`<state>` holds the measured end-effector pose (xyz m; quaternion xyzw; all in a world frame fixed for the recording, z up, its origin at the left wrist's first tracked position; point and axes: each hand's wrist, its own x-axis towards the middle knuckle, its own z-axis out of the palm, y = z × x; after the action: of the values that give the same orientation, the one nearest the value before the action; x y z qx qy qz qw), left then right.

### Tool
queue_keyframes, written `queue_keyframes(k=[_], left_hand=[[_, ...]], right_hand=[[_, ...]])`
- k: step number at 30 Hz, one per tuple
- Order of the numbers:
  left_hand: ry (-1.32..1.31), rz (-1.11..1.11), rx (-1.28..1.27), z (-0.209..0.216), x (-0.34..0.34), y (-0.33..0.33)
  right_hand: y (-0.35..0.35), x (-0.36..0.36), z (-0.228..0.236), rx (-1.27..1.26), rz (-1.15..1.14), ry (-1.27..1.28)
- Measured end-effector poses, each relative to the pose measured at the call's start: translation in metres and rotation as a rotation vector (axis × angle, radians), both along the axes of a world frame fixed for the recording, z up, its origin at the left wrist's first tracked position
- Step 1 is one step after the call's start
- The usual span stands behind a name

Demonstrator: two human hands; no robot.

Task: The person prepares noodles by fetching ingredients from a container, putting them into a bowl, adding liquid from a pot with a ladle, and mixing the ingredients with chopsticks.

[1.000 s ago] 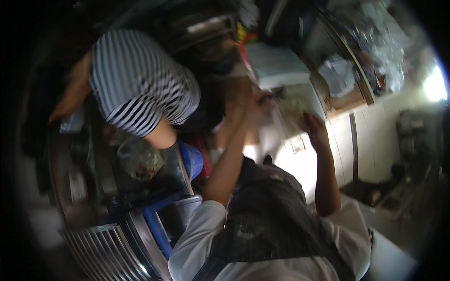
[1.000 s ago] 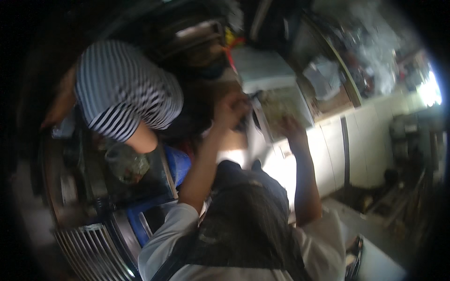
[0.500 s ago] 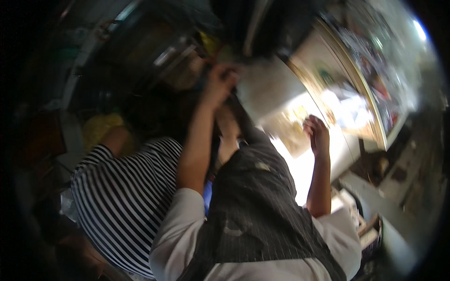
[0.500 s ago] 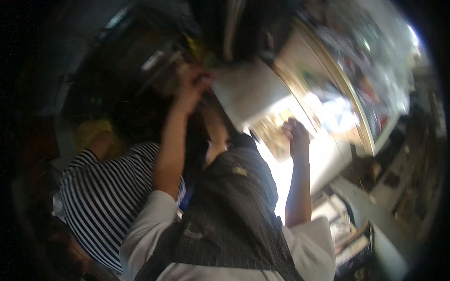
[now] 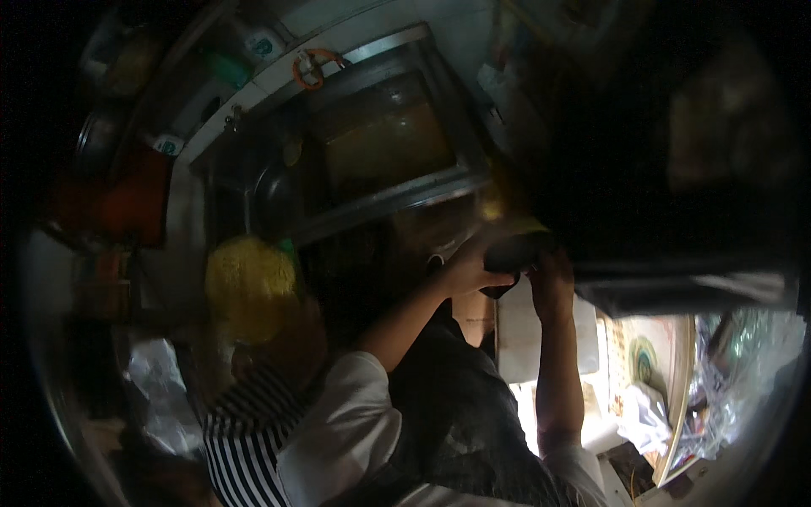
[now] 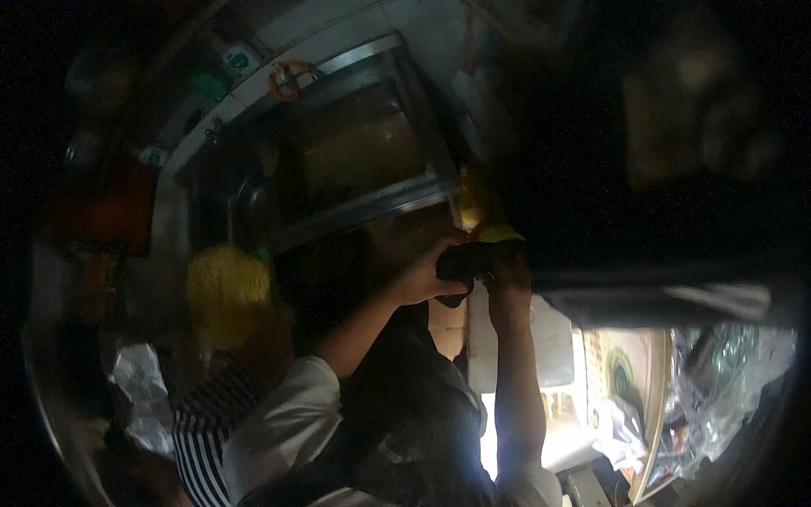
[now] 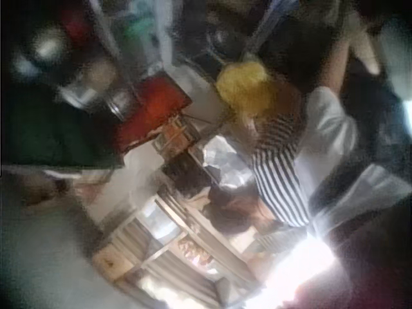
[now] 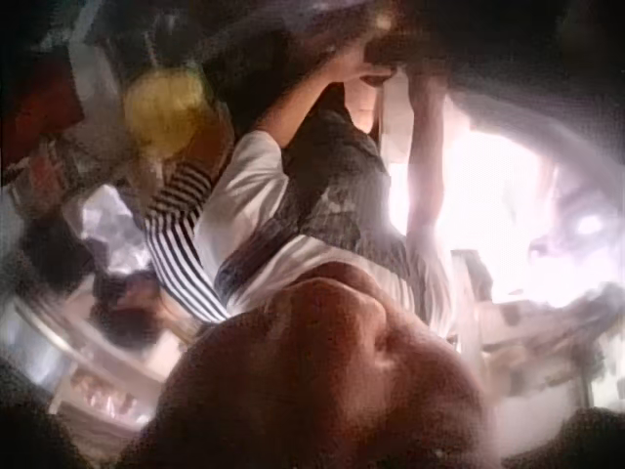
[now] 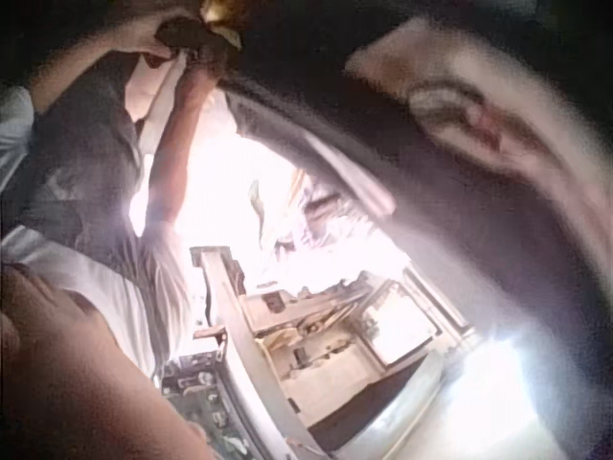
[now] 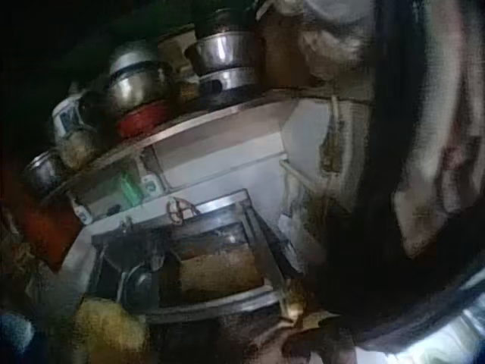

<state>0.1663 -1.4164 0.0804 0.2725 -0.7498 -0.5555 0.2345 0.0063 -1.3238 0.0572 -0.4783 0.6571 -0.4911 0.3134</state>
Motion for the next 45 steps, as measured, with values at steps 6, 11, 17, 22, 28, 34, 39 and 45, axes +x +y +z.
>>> queue_keyframes(k=[6, 11, 17, 22, 28, 34, 39, 45], left_hand=[[-0.220, -0.124, 0.166, -0.079, 0.084, -0.178], [-0.106, 0.303, 0.636, -0.121, 0.187, -0.305], [-0.338, 0.553, 0.512, -0.291, 0.255, -0.440], [-0.924, 0.631, -0.183, -0.410, 0.221, -0.457], [-0.889, 0.319, -0.282, -0.421, 0.125, -0.390], [-0.462, 0.412, 0.173, -0.328, 0.126, -0.388], [-0.917, 0.495, 0.005, -0.270, 0.167, -0.447], [-0.831, 0.525, -0.077, -0.389, 0.157, -0.415]], right_hand=[[-0.162, 0.058, -0.029, 0.020, -0.064, -0.095], [-0.303, 0.116, -0.070, 0.057, 0.083, 0.526], [-0.425, 0.138, -0.290, 0.464, -0.195, -0.252], [-0.461, 0.163, -0.371, 0.656, -0.148, -0.095], [-0.462, 0.185, -0.379, 0.727, 0.035, 0.082], [-0.481, 0.184, -0.373, 0.786, 0.309, 0.224], [-0.478, 0.207, -0.354, 0.827, 0.504, 0.389], [-0.463, 0.218, -0.389, 0.757, 0.191, -0.357]])
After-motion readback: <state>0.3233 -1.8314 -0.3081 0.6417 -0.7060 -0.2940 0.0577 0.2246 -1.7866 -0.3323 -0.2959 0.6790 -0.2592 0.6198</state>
